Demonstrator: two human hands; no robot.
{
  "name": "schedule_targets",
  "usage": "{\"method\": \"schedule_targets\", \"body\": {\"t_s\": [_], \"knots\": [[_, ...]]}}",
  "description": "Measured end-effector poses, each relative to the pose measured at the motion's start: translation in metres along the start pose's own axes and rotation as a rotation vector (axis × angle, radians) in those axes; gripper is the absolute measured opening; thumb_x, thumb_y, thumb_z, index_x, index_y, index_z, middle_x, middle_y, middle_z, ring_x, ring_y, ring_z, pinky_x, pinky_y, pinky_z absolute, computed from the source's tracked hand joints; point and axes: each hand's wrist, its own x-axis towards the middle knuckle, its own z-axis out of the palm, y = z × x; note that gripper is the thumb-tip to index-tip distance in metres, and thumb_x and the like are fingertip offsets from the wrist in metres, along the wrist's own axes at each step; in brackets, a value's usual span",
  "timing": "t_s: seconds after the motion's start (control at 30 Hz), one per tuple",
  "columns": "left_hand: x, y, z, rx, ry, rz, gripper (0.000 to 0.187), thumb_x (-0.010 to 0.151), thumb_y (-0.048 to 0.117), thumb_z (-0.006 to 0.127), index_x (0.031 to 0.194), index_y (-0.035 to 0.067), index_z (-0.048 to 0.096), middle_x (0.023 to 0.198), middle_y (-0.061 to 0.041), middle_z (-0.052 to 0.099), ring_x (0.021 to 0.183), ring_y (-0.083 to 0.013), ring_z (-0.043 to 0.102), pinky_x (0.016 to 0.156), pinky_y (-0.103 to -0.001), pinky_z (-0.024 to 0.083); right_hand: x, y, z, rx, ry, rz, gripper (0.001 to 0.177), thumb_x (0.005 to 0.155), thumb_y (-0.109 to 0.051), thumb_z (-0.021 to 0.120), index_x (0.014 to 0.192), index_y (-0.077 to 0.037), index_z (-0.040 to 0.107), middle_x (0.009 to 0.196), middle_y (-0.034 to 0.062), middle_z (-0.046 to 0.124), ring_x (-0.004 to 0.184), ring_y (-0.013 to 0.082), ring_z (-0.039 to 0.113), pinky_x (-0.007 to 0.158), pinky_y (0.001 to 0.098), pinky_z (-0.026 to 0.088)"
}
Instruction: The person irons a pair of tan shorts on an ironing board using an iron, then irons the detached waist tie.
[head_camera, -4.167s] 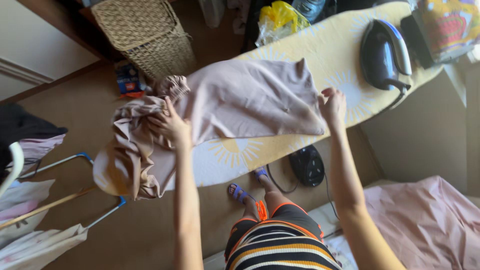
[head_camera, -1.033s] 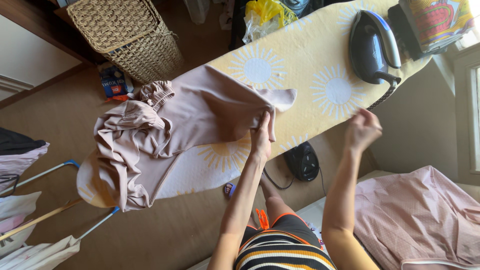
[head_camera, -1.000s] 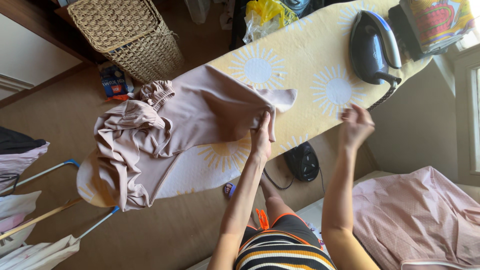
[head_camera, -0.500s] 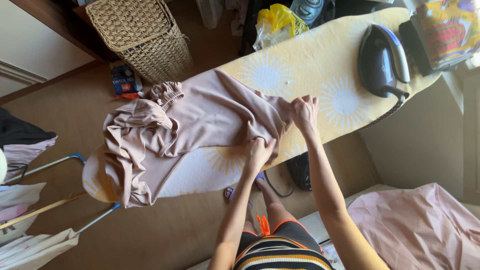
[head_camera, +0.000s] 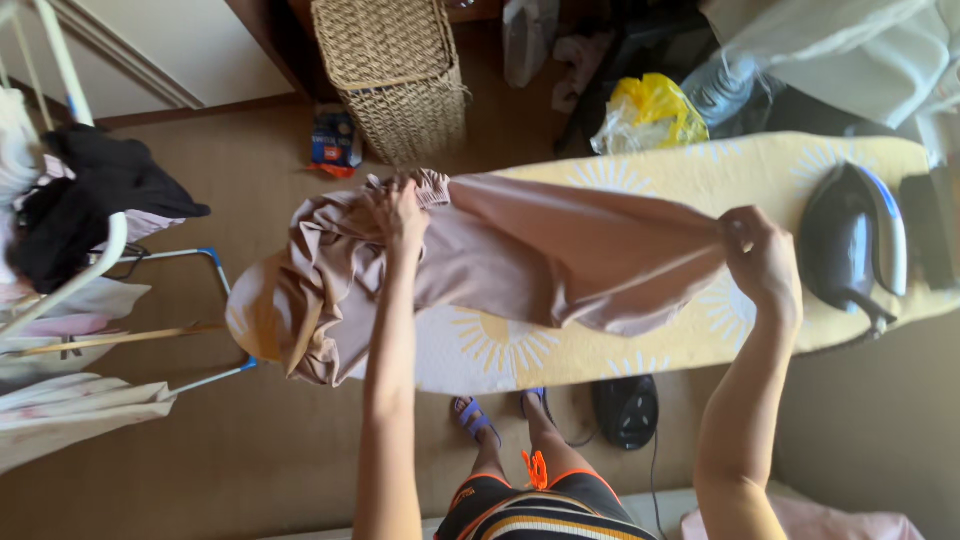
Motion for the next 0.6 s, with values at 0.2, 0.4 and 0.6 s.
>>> {"method": "schedule_targets", "body": {"t_s": [0.2,0.4,0.6], "knots": [[0.026,-0.029,0.03,-0.416,0.091,0.289,0.018,0.079,0.003,0.059,0.094,0.011,0.064,0.094,-0.012,0.066,0.09,-0.0304,0.062,0.08,-0.04,0.047,0.059,-0.033,0.129,0.148,-0.188,-0.078,0.027,0.084,-0.011,0.062,0.11,-0.004,0.06,0.105,0.0162,0.058,0.097,0.0249,0.055,0.085,0.0365,0.046],[-0.011,-0.029,0.024,-0.396,0.353,0.299,0.046,0.07,-0.002,0.059,0.114,0.009,0.054,0.11,-0.013,0.059,0.1,-0.0339,0.054,0.083,-0.045,0.043,0.074,-0.177,0.312,0.491,-0.509,-0.412,0.053,0.076,-0.018,0.069,0.121,-0.005,0.045,0.115,0.0163,0.051,0.098,0.0314,0.055,0.076,0.0381,0.049],[-0.058,-0.077,0.022,-0.037,0.332,-0.073,0.057,0.06,0.003,0.066,0.114,0.017,0.054,0.119,-0.018,0.051,0.101,-0.0378,0.047,0.077,-0.057,0.038,0.097,-0.165,0.391,0.017,-0.144,-0.414,0.015,0.076,-0.012,0.064,0.091,-0.016,0.064,0.093,0.0105,0.066,0.09,0.0361,0.058,0.076,0.0414,0.05]]}}
